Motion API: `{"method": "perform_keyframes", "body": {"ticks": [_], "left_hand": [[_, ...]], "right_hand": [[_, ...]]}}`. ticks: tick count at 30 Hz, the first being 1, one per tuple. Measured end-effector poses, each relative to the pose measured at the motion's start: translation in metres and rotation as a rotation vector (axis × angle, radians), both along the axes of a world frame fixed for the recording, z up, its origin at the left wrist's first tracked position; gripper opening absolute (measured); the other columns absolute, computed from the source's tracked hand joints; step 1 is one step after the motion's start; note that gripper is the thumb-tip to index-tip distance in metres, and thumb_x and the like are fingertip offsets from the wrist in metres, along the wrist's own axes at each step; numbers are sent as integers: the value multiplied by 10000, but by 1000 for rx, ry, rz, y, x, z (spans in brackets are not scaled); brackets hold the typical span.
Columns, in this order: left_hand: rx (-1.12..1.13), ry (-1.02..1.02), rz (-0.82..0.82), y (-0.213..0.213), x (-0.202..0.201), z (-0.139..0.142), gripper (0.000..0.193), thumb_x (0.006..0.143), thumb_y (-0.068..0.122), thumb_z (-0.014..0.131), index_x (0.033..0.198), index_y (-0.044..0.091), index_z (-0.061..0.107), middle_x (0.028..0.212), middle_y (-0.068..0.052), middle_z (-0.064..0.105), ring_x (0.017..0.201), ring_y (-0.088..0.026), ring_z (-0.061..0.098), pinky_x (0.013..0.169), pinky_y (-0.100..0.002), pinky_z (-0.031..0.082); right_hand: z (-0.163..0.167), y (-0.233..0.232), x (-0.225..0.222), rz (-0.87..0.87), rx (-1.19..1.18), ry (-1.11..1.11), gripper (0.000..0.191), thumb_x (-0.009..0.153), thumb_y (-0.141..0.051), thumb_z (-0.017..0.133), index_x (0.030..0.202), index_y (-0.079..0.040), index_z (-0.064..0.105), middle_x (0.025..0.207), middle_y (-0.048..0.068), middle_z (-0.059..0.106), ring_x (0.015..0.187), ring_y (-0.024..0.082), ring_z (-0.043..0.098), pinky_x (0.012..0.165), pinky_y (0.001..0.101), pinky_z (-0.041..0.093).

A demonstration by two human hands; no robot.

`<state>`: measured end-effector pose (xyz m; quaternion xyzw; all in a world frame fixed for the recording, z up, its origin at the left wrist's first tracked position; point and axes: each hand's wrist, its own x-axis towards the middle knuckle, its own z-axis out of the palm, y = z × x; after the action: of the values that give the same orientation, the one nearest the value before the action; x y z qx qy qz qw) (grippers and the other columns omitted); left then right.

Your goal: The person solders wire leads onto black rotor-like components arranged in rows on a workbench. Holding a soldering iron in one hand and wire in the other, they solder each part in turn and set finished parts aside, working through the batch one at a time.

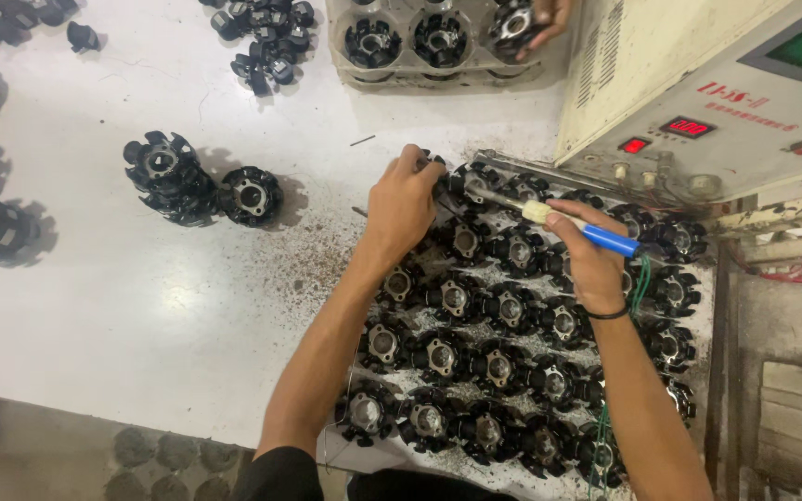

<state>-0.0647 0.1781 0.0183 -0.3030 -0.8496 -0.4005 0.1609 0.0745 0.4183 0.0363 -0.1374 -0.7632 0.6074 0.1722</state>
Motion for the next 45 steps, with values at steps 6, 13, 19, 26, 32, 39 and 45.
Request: {"method": "perform_keyframes", "body": {"ticks": [6,13,19,26,32,39,45], "left_hand": [[-106,-36,-58,21,-2,-37,231,732,12,679,948,61,740,1030,-125,655,939,-341,669,674,-473,570],[-150,-20,-49,24,-5,-50,163,767,3,666,913,35,731,1027,-129,651,939,-310,669,658,-440,582],[-127,-53,-17,16,-6,-40,60,818,57,721,870,32,742,963,-114,670,894,-303,675,642,-450,572],[-46,-54,119,-20,-14,-13,96,918,72,707,971,32,776,916,-118,690,759,-254,673,626,-375,562],[-13,-92,117,-69,13,-11,106,906,60,701,971,46,783,933,-120,739,822,-304,700,711,-414,559],[58,-173,-12,-80,30,-40,160,890,88,717,1036,63,778,1086,-80,771,927,-300,710,811,-401,577],[11,-98,24,-80,38,-46,165,883,70,716,1035,65,781,1094,-59,764,915,-285,687,781,-386,564]], "right_hand": [[14,3,1,11,171,-50,223,920,-100,758,1126,-17,777,1015,45,744,912,87,646,824,214,486],[20,-3,0,-12,217,-98,234,922,-121,758,1134,-23,777,997,35,753,828,85,630,736,222,476],[27,-4,-3,27,254,-139,245,932,-150,757,1145,-29,774,957,43,758,825,67,658,720,213,498],[28,-3,-17,7,170,-101,223,928,-135,763,1091,16,768,945,94,774,817,118,732,742,226,560],[22,1,-25,34,68,-99,206,952,-128,727,1061,45,757,925,123,778,788,132,748,726,239,590],[21,1,-3,-28,14,-33,206,965,-106,726,1103,44,753,960,140,778,793,148,730,750,258,584],[0,-43,25,54,87,47,249,947,-110,727,1155,25,745,1034,122,767,866,146,727,779,260,575]]}}
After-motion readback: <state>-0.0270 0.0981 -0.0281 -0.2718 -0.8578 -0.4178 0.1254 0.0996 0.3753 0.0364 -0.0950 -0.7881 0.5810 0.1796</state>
